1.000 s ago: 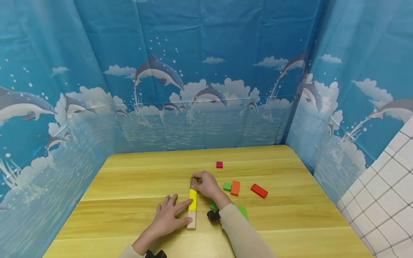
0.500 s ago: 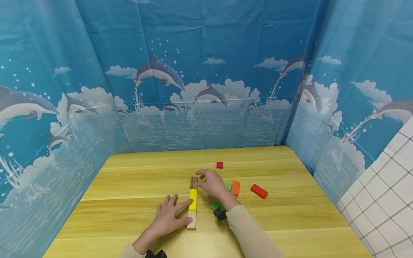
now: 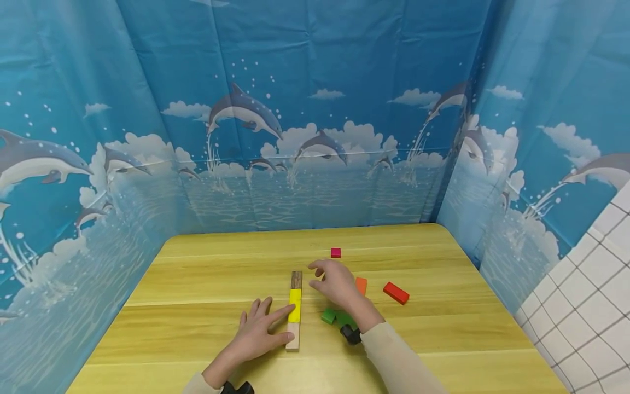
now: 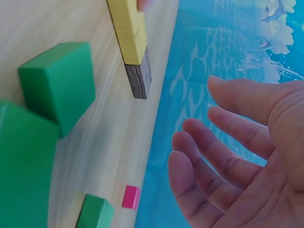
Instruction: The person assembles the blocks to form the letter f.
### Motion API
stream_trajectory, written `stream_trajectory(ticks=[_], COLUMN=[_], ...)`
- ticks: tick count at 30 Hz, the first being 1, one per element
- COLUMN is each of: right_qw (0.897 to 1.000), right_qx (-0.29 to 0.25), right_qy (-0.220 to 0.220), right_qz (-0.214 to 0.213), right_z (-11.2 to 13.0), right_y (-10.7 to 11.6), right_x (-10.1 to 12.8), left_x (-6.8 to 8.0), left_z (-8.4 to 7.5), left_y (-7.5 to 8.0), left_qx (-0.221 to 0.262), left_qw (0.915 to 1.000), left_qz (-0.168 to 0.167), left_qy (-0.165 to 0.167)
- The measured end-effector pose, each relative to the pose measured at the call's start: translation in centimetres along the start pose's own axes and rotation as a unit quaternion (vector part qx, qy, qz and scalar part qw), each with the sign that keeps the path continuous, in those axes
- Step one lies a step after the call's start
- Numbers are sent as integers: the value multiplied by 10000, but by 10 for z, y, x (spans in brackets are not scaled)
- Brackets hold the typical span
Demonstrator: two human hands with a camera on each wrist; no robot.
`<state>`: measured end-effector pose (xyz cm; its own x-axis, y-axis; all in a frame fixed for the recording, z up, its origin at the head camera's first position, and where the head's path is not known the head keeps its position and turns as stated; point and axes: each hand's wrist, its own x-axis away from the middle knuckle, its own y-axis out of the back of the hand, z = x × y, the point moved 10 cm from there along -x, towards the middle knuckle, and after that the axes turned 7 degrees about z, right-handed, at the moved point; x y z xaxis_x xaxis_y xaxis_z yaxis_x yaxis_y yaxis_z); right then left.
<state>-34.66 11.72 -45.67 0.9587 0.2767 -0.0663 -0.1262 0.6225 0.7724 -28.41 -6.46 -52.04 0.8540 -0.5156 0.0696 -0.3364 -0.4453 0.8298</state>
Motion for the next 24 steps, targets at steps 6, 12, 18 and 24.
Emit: stream_trajectory(ticks=[6,12,18,24], right_qw=[9999,9999,10000,9994], right_qx=[108,99,57,147], right_qy=[-63,-32,13,149], right_qz=[0,-57,59,279], right_z=[-5,-8,-13,-20], right_y=[1,1,-1,-8], right_x=[13,24,33,40], left_x=[1,2,-3,-4], left_z=[0,-1,4,4], left_y=[-1,0,-2,-6], left_qx=[59,200,371,323], left_qw=[10000,9998,9993,9991], left_qz=[6,-27,75,241], left_qy=[-5,-61,-63,-158])
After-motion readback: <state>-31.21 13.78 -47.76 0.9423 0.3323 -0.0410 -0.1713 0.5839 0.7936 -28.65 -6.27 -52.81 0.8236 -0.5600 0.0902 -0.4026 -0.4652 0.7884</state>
